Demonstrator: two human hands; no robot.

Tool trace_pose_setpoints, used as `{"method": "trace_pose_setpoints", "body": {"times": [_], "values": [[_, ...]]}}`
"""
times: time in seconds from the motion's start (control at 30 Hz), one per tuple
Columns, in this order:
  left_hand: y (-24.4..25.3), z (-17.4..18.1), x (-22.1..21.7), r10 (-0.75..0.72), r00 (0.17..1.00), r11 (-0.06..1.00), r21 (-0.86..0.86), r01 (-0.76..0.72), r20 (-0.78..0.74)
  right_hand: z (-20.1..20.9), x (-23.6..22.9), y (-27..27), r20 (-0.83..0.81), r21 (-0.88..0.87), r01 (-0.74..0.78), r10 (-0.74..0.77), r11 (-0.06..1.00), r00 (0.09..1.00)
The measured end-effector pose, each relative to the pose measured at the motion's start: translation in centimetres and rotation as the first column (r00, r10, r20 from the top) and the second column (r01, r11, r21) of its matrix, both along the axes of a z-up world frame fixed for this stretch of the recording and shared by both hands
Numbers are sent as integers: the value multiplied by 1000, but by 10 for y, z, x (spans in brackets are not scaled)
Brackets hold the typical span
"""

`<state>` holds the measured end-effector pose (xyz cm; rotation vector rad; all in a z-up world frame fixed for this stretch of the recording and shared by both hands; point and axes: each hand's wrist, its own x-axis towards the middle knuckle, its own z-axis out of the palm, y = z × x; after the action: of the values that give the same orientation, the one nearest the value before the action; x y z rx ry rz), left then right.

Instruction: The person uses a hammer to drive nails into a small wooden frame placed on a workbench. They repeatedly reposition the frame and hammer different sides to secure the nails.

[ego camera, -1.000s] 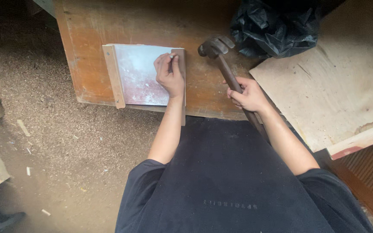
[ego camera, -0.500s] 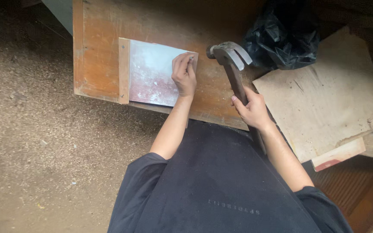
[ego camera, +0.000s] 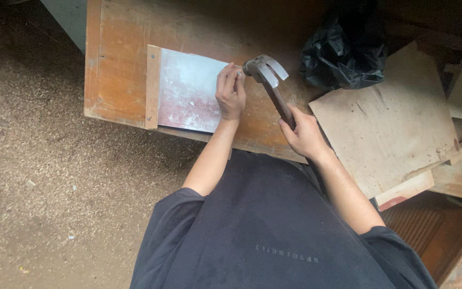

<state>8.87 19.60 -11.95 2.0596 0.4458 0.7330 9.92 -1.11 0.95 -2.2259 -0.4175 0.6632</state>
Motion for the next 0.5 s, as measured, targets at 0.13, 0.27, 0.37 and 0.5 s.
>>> {"method": "trace_pose_setpoints", "body": {"times": [0.13,0.27,0.37,0.5], "values": [[1,0,5,-23,998,999,30,21,60,12,5,6,-17,25,-6,6,1000,1000],[1,-4,1,-23,999,1000,19,22,38,19,-1,9,56,49,-27,24,998,998],[0,-7,-1,-27,999,999,-20,28,29,15,-4,12,96,84,-29,21,996,995],[3,-8,1,-31,999,999,34,31,11,1,-1,18,12,-78,-41,42,996,999]]}}
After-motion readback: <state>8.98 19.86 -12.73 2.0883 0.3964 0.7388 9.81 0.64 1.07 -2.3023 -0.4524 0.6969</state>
